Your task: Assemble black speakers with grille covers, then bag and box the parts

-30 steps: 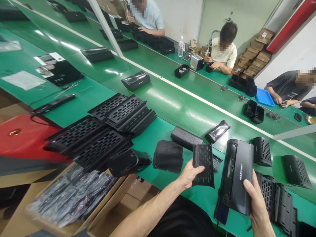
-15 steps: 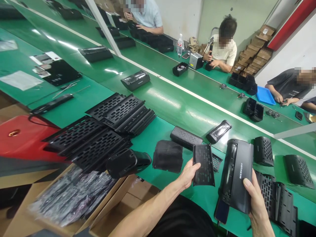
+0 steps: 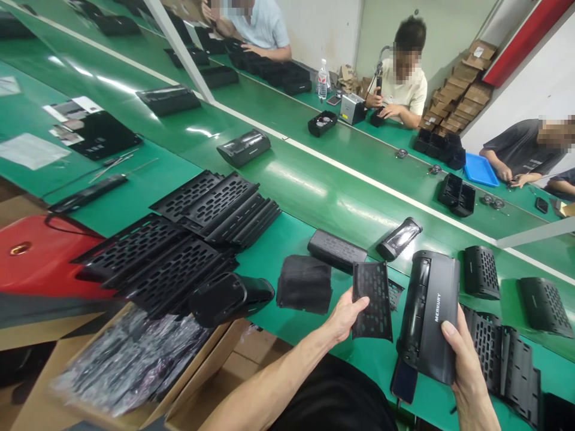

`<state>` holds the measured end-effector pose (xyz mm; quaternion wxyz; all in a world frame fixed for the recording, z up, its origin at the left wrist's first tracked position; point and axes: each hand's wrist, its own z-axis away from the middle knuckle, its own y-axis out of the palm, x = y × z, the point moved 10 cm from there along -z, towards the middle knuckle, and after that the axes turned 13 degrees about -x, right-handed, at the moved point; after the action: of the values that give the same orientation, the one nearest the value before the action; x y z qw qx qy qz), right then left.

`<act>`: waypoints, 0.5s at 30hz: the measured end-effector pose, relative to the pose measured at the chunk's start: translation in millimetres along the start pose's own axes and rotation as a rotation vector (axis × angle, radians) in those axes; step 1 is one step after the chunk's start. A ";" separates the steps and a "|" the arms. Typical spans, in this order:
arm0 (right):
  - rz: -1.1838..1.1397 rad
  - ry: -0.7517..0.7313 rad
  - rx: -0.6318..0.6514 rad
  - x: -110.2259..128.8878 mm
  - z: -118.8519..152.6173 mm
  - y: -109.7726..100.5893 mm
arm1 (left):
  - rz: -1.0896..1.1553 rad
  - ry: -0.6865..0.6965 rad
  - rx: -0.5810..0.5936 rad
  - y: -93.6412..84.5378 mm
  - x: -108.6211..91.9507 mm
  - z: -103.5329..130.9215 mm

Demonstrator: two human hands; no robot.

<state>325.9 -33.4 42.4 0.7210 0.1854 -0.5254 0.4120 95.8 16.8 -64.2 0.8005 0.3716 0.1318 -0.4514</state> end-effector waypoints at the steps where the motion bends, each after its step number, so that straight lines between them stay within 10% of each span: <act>1: -0.003 0.005 -0.004 -0.3 0.0 -0.1 | -0.003 0.000 -0.003 -0.2 0.2 -0.2; 15: -0.008 0.025 -0.007 -7.1 -2.2 -2.6 | -0.057 0.022 -0.047 -7.6 7.1 -10.6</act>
<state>328.5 -36.3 35.5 0.7297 0.1798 -0.5169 0.4098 94.9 17.6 -79.0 0.7943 0.3538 0.1614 -0.4667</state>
